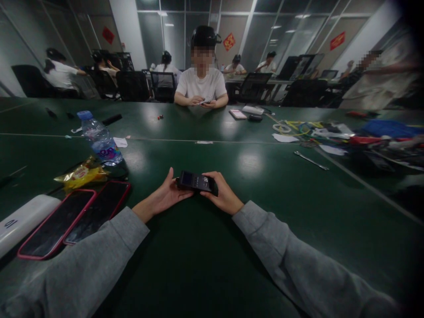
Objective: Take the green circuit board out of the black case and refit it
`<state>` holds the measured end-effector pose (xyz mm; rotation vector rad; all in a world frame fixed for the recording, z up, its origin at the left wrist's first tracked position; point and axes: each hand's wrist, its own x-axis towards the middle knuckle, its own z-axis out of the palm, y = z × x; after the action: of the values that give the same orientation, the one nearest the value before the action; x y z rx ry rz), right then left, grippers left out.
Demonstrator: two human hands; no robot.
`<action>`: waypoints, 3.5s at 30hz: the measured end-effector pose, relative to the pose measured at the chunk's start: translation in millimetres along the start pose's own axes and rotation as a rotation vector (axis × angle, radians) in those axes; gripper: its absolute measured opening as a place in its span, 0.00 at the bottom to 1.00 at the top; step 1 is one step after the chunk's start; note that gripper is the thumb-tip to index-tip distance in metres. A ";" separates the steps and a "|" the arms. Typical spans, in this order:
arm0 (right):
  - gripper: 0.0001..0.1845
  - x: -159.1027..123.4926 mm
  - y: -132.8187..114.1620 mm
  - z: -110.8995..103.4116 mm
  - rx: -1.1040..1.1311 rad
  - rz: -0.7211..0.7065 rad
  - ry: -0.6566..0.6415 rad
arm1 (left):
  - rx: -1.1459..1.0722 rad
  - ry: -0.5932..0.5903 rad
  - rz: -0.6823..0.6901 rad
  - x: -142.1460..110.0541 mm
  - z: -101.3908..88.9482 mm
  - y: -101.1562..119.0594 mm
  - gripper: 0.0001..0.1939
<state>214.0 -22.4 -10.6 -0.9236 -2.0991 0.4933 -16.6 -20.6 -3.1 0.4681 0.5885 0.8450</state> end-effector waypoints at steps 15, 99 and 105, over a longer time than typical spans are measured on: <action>0.29 2.8 4.0 -2.3 0.368 0.268 -0.029 | 0.098 -0.028 0.071 -3.2 1.5 -2.9 0.22; 0.26 0.7 2.6 -2.9 0.204 0.135 -0.027 | 0.085 0.084 -0.002 -2.2 6.5 3.4 0.22; 0.27 1.2 2.9 -1.9 0.227 0.158 -0.021 | 0.080 0.086 0.013 0.7 4.3 1.6 0.18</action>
<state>216.3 -19.5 -10.6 -0.9571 -1.9481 0.8085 -14.4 -19.8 0.8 0.5110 0.7009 0.8594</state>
